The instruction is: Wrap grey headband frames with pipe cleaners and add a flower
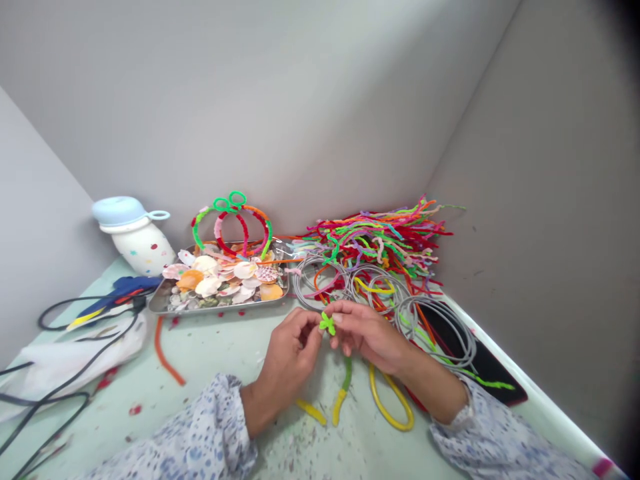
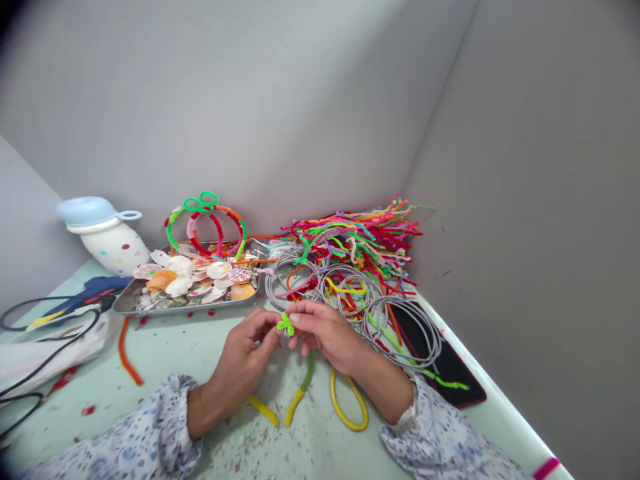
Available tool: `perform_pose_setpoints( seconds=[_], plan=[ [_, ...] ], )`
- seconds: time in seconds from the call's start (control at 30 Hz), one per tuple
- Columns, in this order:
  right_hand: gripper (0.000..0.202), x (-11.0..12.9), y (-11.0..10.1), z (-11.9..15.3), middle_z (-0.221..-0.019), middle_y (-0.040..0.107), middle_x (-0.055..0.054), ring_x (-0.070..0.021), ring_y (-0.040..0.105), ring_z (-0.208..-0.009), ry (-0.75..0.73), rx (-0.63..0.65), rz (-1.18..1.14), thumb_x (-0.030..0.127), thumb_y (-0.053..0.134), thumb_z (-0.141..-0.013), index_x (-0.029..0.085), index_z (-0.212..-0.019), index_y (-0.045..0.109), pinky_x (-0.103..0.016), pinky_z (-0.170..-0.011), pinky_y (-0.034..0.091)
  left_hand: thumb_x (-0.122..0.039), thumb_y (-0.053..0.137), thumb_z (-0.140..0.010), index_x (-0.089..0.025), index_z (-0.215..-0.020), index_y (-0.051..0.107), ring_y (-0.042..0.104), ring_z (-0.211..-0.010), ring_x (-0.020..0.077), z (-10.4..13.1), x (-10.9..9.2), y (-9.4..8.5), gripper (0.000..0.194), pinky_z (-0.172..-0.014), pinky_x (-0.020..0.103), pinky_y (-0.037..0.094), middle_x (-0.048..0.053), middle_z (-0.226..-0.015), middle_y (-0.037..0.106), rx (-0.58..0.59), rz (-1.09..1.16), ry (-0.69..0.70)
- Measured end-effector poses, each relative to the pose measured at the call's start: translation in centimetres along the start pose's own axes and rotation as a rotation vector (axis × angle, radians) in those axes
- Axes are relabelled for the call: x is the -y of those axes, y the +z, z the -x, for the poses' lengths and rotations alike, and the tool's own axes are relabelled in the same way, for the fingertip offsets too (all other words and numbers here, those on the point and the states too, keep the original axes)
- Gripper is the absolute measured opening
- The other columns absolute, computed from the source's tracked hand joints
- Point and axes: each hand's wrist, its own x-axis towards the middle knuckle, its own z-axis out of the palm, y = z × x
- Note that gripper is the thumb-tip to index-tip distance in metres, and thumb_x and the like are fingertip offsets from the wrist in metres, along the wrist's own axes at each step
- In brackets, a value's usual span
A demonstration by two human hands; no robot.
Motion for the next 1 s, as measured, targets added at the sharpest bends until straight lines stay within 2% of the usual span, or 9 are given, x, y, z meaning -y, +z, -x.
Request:
perform_pose_setpoints(
  seconds=[0.13,0.23,0.33,0.47,0.57,0.7,0.83,1.0],
  plan=[
    [0.023,0.3,0.0,0.1,-0.083,0.062,-0.001,-0.0103,0.060,-0.066,-0.087,-0.018,0.216,0.031,0.068,-0.078,0.017,-0.096,0.062,-0.019,-0.051,0.045,-0.021,0.051,-0.086,-0.018,-0.082,0.062,0.054,-0.068,0.0140,-0.1,0.3,0.1,0.013,-0.063,0.024,0.041,0.001,-0.076,0.060,0.049,0.121,-0.090],
    [0.021,0.4,-0.2,0.1,-0.082,0.062,0.000,-0.0109,0.059,-0.069,-0.121,0.016,0.285,0.029,0.067,-0.078,0.018,-0.095,0.062,-0.021,-0.054,0.045,-0.023,0.052,-0.085,-0.017,-0.081,0.061,0.051,-0.058,0.0120,-0.3,0.3,0.2,0.011,-0.057,0.023,0.040,-0.002,-0.065,0.059,0.118,0.280,-0.187],
    [0.023,0.8,-0.6,0.1,-0.082,0.062,0.001,-0.0098,0.057,-0.065,-0.100,0.080,0.307,0.030,0.066,-0.079,0.020,-0.099,0.063,-0.022,-0.055,0.046,-0.025,0.055,-0.083,-0.016,-0.077,0.058,0.047,-0.050,0.0098,-0.7,0.2,0.1,0.011,-0.051,0.021,0.038,-0.003,-0.056,0.055,0.219,0.443,-0.294],
    [0.025,1.7,-0.8,0.3,-0.074,0.061,0.001,-0.0087,0.055,-0.059,-0.024,0.149,0.347,0.034,0.066,-0.079,0.018,-0.098,0.063,-0.022,-0.054,0.045,-0.028,0.061,-0.080,-0.015,-0.078,0.059,0.050,-0.048,0.0082,-1.1,0.1,-0.1,0.014,-0.049,0.020,0.037,-0.001,-0.062,0.059,0.331,0.595,-0.410],
    [0.023,2.3,-0.7,0.5,-0.072,0.062,0.001,-0.0087,0.056,-0.058,0.015,0.178,0.364,0.034,0.066,-0.080,0.017,-0.095,0.063,-0.022,-0.054,0.046,-0.030,0.063,-0.079,-0.014,-0.081,0.062,0.051,-0.048,0.0077,-1.1,0.0,-0.1,0.016,-0.049,0.020,0.038,0.000,-0.063,0.059,0.376,0.635,-0.444],
    [0.024,2.4,-0.8,0.7,-0.073,0.062,0.002,-0.0087,0.056,-0.057,-0.004,0.191,0.394,0.032,0.065,-0.080,0.019,-0.101,0.062,-0.022,-0.053,0.046,-0.032,0.064,-0.079,-0.014,-0.077,0.063,0.049,-0.047,0.0062,-1.0,0.0,0.0,0.018,-0.047,0.019,0.037,0.000,-0.063,0.058,0.406,0.707,-0.468],
    [0.024,2.7,-0.8,0.9,-0.075,0.063,0.002,-0.0091,0.056,-0.057,-0.023,0.213,0.489,0.028,0.066,-0.079,0.023,-0.102,0.064,-0.022,-0.054,0.045,-0.028,0.065,-0.077,-0.013,-0.075,0.063,0.047,-0.043,0.0052,-0.9,0.2,0.1,0.016,-0.043,0.017,0.035,-0.001,-0.060,0.054,0.472,0.820,-0.543],
    [0.014,3.7,0.0,1.6,-0.074,0.062,0.003,-0.0089,0.054,-0.058,-0.036,0.246,0.601,0.021,0.062,-0.080,0.021,-0.093,0.065,-0.023,-0.057,0.044,-0.017,0.066,-0.072,-0.011,-0.079,0.065,0.046,-0.040,0.0034,-0.8,0.6,0.0,0.009,-0.039,0.015,0.032,-0.001,-0.061,0.054,0.539,0.937,-0.661]
  ],
)
